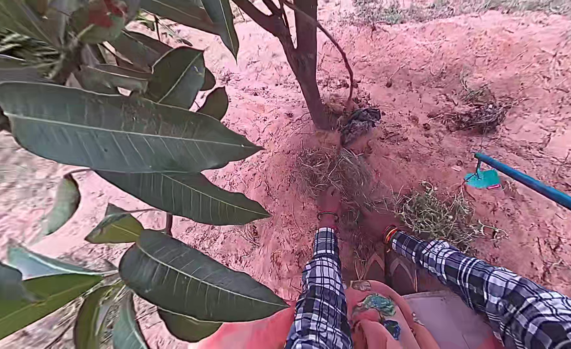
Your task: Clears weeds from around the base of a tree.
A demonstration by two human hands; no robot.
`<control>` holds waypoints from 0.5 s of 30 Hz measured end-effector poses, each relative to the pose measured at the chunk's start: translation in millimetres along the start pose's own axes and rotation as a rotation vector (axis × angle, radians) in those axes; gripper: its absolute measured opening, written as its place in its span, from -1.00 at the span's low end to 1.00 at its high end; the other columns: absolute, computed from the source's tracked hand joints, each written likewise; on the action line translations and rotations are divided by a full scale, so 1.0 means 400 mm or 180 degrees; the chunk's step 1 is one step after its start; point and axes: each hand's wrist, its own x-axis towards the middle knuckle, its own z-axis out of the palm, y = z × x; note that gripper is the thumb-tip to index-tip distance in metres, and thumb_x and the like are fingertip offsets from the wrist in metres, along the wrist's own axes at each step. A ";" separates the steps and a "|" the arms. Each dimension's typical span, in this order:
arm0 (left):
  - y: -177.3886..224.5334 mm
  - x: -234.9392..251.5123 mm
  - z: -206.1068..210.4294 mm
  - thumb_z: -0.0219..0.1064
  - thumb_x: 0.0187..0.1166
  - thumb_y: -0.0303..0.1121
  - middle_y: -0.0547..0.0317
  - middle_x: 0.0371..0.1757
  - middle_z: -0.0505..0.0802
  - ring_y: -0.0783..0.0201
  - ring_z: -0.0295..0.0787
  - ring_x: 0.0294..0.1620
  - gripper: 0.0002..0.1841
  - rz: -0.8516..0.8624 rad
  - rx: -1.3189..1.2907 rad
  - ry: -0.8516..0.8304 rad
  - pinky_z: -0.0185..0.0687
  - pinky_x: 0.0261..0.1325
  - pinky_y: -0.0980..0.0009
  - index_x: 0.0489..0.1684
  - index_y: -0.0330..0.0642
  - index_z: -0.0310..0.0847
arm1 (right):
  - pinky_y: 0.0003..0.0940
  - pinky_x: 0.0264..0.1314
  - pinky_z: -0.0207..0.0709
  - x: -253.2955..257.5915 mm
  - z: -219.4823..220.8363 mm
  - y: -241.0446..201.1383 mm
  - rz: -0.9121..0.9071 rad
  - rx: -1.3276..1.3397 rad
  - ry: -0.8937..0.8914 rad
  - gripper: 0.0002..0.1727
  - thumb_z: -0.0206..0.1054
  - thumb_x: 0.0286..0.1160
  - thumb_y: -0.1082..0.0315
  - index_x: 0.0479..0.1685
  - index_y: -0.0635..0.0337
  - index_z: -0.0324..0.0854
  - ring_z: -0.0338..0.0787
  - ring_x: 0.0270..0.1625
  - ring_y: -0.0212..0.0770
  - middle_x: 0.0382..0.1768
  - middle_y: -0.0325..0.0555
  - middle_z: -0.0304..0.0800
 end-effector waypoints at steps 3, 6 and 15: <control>-0.013 -0.006 0.005 0.03 0.90 -0.23 -0.36 0.41 0.73 -0.19 0.61 0.54 -0.57 -0.0016 -0.0197 -0.0089 0.37 0.65 -0.10 0.44 -0.38 0.62 | 0.43 0.37 0.54 -0.053 -0.030 0.065 -0.0018 -0.0406 -0.0170 -0.59 0.21 0.53 0.67 0.36 0.42 0.64 0.41 0.63 0.51 0.70 0.27 0.36; -0.017 -0.014 0.009 0.03 0.90 -0.25 -0.40 0.41 0.72 -0.20 0.59 0.56 -0.57 -0.0040 -0.0095 -0.0161 0.35 0.67 -0.09 0.42 -0.42 0.61 | 0.43 0.38 0.51 -0.142 -0.057 0.136 0.0465 -0.0541 -0.0336 -0.64 0.24 0.63 0.49 0.33 0.46 0.63 0.45 0.62 0.45 0.56 0.32 0.53; 0.007 -0.030 -0.014 0.04 0.90 -0.14 -0.36 0.45 0.71 -0.19 0.57 0.59 -0.51 0.0070 -0.0046 -0.0196 0.31 0.70 -0.06 0.48 -0.38 0.58 | 0.43 0.62 0.26 -0.309 -0.105 0.249 0.1797 -0.0543 -0.1256 -0.53 0.18 0.79 0.21 0.43 0.42 0.60 0.48 0.65 0.40 0.54 0.41 0.55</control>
